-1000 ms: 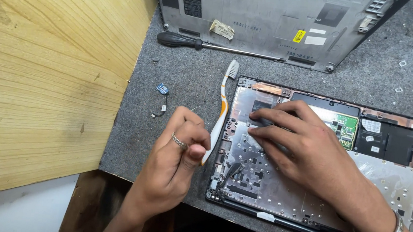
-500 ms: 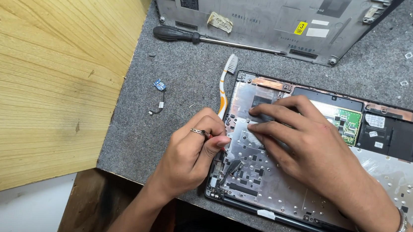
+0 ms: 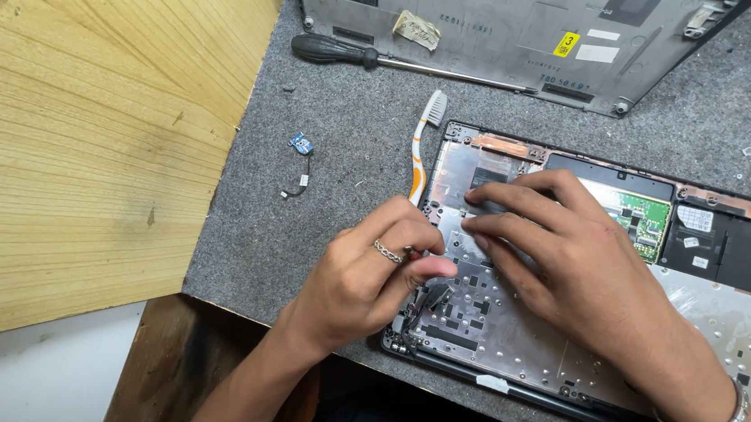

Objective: Cleaning internal laptop components with a brush and manipulating ribbon cable connectors during a repair.

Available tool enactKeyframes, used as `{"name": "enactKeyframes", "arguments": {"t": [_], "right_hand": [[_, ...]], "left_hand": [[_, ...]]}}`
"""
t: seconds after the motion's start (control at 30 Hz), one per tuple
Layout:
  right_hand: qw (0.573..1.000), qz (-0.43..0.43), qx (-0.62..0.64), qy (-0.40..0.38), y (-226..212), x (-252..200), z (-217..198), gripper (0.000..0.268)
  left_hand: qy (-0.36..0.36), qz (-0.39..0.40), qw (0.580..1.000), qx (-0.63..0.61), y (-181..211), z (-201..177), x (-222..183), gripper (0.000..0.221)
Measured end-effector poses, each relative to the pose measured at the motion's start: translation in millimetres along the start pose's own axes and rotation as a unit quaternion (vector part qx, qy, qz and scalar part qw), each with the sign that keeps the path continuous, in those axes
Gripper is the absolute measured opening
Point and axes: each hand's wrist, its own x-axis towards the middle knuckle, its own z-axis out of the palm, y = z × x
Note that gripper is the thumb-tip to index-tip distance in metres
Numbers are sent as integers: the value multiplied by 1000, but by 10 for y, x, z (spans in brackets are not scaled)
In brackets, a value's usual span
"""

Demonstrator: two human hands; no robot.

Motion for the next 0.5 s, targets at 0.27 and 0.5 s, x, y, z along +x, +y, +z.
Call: {"name": "enactKeyframes", "arguments": {"t": [0.27,0.5], "right_hand": [[1000,-19,-20,6,-20,38,5,18],[999,-14,-37,1,-24,43,20,18]], "left_hand": [[52,-43,998,-7,42,20,75,19],[35,-43,998,-27,47,-13,84,18]]}}
